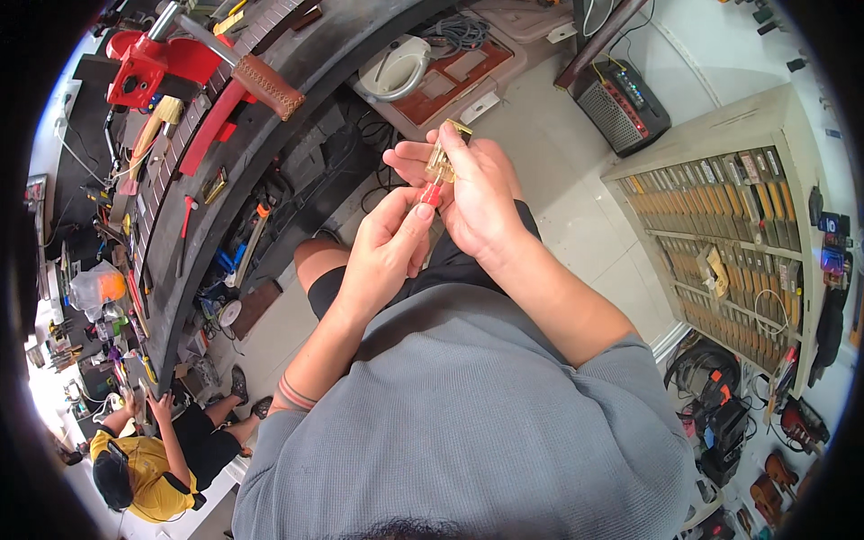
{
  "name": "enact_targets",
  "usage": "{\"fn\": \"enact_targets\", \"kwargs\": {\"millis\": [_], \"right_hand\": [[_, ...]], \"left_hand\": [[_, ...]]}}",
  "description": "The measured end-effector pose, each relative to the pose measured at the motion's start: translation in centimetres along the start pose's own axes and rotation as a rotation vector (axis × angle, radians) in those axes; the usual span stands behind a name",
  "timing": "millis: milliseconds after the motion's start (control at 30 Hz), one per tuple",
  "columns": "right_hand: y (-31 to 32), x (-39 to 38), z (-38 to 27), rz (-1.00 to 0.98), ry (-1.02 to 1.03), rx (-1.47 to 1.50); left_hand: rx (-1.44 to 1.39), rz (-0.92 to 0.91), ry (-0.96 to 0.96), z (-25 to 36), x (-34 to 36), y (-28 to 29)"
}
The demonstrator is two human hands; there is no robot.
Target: The person applies adhesive to a guitar neck held in a red workbench vise and positions small components onto the fretboard by hand.
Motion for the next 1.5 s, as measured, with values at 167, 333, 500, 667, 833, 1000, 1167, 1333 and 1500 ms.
{"fn": "enact_targets", "kwargs": {"millis": [167, 333, 500, 667, 833, 1000, 1167, 1333, 1500], "right_hand": [[0.5, -0.5, 0.4, -0.017, -0.030, -0.055], [1.7, -1.2, 2.3, 0.001, -0.088, 0.010], [3.9, -1.2, 3.9, 0.054, -0.133, 0.008], [5.4, -1.2, 5.5, 0.122, -0.145, 0.003], [6.6, -1.1, 6.8, 0.150, -0.167, -0.031], [6.8, -1.1, 6.9, 0.172, -0.207, -0.045], [7.6, -0.7, 7.8, 0.190, -0.205, -0.039], [7.3, -0.6, 8.1, 0.247, -0.212, -0.029], [6.7, -0.7, 7.7, 0.233, -0.213, -0.057]], "left_hand": [[-0.030, -0.004, 0.013, -0.2, 0.2, -0.1], [-0.093, 0.001, 0.123, -1.2, 0.2, 0.3], [-0.223, -0.035, 0.241, -2.9, 0.8, 0.2], [-0.434, -0.106, 0.377, -4.1, 1.1, -0.1], [-0.518, -0.088, 0.489, -5.0, 1.4, 0.1], [-0.570, -0.062, 0.491, -6.2, 1.7, 0.1], [-0.584, -0.071, 0.431, -8.1, 2.3, 0.2], [-0.608, -0.023, 0.407, -7.9, 2.2, 0.0], [-0.595, -0.016, 0.407, -7.2, 2.3, -0.1]]}}
Point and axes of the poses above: each hand's wrist, its own x-axis towards the middle knuckle, its own y-axis out of the back of the hand, z = x × y, the point moved 1 cm from there along x, towards the middle knuckle, and after that the axes turned 5 degrees about -z, right-handed, at the moved point
